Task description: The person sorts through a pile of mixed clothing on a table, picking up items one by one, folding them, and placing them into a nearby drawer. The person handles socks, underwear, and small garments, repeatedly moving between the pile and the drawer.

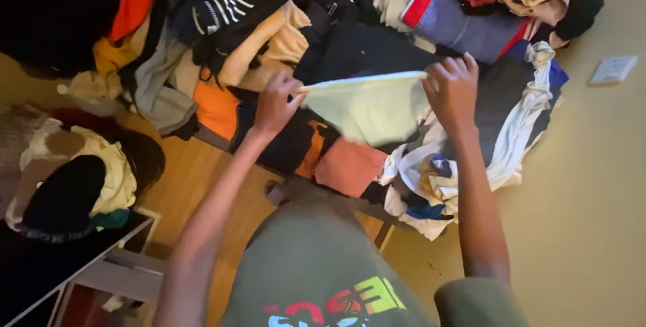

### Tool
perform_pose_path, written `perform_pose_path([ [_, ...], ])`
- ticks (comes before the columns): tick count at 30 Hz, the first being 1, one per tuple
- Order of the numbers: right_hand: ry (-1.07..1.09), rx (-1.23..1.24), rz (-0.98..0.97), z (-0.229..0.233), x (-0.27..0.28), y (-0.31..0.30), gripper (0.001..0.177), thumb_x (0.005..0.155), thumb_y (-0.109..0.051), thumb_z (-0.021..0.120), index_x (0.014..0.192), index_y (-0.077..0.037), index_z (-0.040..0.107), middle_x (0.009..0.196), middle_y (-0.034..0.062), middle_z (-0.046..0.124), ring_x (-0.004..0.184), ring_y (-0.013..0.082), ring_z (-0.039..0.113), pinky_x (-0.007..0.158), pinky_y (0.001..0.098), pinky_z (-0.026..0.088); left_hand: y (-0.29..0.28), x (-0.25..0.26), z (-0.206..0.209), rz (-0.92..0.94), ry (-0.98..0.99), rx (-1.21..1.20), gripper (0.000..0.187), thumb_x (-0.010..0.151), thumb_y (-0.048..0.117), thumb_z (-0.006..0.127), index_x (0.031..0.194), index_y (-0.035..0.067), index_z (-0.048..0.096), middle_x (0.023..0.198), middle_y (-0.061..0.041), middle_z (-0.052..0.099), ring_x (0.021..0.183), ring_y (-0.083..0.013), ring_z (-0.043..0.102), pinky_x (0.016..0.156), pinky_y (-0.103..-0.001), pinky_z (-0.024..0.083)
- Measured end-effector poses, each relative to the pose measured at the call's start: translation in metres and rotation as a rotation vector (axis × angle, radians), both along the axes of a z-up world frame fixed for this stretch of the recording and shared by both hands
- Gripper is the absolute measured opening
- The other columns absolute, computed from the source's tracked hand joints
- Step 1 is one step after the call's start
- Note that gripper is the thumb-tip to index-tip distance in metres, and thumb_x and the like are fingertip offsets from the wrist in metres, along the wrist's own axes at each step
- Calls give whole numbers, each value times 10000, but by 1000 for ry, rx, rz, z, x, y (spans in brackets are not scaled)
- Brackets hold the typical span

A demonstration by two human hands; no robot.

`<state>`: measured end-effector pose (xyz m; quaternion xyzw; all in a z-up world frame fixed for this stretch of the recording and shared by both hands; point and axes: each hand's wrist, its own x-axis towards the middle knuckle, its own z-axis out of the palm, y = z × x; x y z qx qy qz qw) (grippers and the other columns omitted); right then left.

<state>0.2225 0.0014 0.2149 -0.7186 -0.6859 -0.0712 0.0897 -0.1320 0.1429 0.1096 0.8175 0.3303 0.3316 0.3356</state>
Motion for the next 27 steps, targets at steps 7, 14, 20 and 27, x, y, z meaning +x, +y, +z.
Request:
perform_pose_path([
  [7, 38, -75, 21, -34, 19, -7, 74, 892, -83, 741, 950, -77, 696, 940, 122, 599, 1015, 319, 594, 1201, 546, 375, -26, 19, -34, -175, 175, 15, 186, 835, 114, 775, 928, 18, 645, 989, -133, 587, 965, -334, 605, 835, -451, 500],
  [14, 228, -236, -83, -32, -6, -61, 256, 862, -12, 681, 1110, -68, 710, 988, 121, 652, 1005, 335, 622, 1077, 517, 395, -74, 43, -43, -327, 178, -12, 365, 841, 301, 779, 1042, 26, 649, 1113, -176, 597, 1141, -365, 573, 1017, -507, 437],
  [20, 355, -91, -180, -8, -22, -55, 230, 908, 2, 668, 1133, -40, 693, 1003, 136, 637, 1029, 338, 621, 1059, 504, 445, -59, 149, -46, -143, 292, -28, 694, 772, 342, 817, 1309, -59, 636, 1217, -221, 614, 1230, -382, 514, 1077, -541, 346],
  [27, 664, -204, -585, -16, -49, -62, 234, 1000, -99, 667, 1231, -71, 692, 1106, 98, 708, 963, 268, 665, 915, 360, 508, -37, 162, -62, -311, 270, -412, 191, 912, 246, 784, 1031, 98, 798, 982, -71, 723, 956, -221, 719, 877, -384, 568],
])
